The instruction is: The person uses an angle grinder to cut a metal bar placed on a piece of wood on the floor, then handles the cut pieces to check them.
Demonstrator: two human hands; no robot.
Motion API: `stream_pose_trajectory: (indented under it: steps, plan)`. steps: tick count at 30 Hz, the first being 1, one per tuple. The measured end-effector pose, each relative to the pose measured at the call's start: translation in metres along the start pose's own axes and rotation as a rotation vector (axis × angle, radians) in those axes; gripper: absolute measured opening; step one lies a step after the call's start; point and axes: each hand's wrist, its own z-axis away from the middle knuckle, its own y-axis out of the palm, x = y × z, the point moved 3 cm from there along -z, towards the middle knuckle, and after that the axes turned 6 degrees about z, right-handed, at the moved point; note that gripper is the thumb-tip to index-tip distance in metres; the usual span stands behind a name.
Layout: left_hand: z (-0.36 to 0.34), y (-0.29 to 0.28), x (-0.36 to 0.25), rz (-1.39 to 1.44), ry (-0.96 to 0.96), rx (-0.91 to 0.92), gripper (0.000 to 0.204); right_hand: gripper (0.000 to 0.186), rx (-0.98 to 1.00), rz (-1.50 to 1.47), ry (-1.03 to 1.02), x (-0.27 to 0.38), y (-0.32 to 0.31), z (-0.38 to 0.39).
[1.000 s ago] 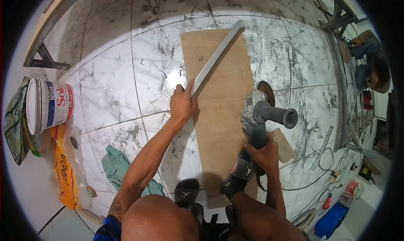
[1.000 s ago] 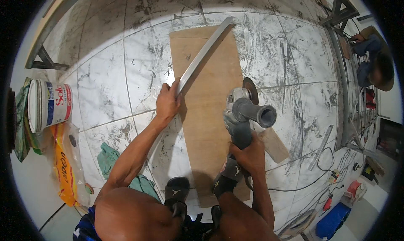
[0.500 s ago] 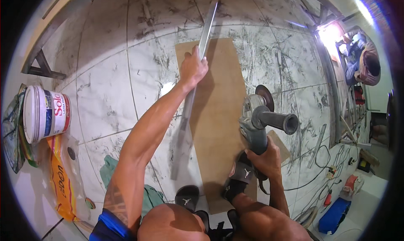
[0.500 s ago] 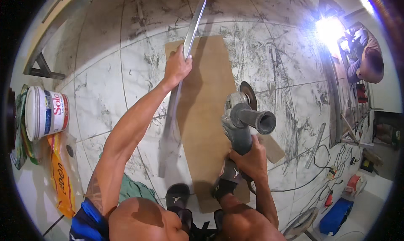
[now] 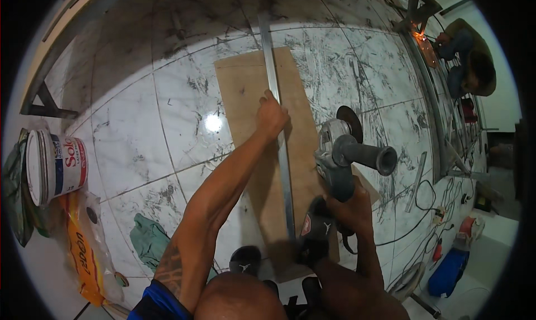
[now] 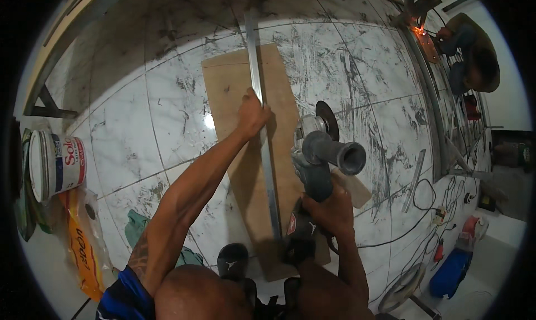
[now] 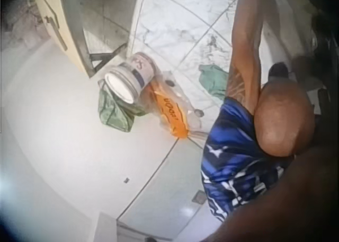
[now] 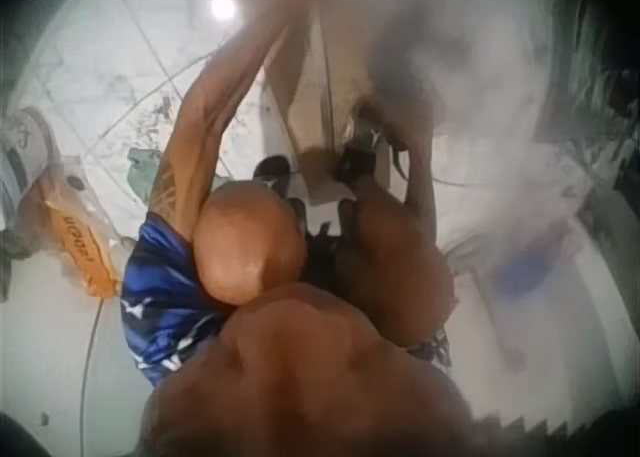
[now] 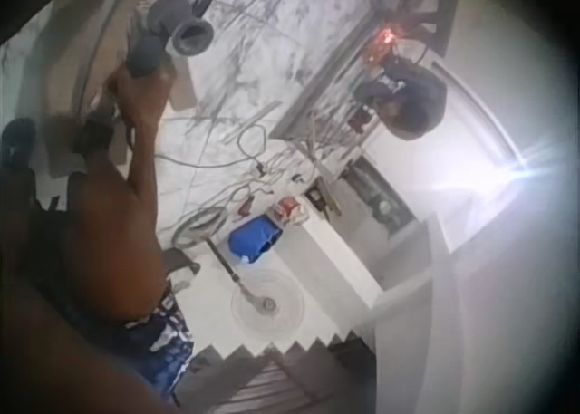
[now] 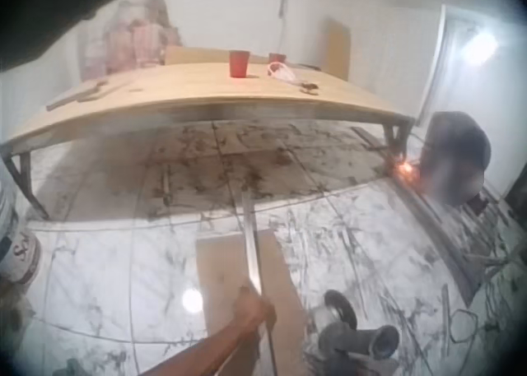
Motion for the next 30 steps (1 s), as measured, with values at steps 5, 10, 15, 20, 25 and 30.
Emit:
stream_pose_trajectory:
  steps: [5,10,15,20,25,30]
  plan:
    - [0.041,0.012,0.016,-0.132,0.062,0.097,0.050,0.051,-0.016,0.010,0.039,-0.005,-0.004,-0.002]
    - [0.066,0.022,0.013,-0.170,0.108,0.239,0.047,0.053,-0.041,-0.023,-0.003,-0.007,-0.003,-0.005]
    - [0.077,0.035,0.013,-0.229,0.172,0.338,0.047,0.053,-0.108,-0.005,-0.023,-0.012,0.002,-0.005]
    - [0.095,0.042,0.013,-0.241,0.200,0.428,0.047,0.062,-0.017,0.034,0.095,-0.014,0.005,-0.004]
    - [0.105,0.043,0.013,-0.212,0.142,0.468,0.048,0.074,-0.114,0.061,0.022,-0.008,-0.005,0.000]
    - [0.126,0.043,0.017,-0.302,0.267,0.487,0.070,0.071,-0.179,0.141,0.003,0.000,-0.025,0.006]
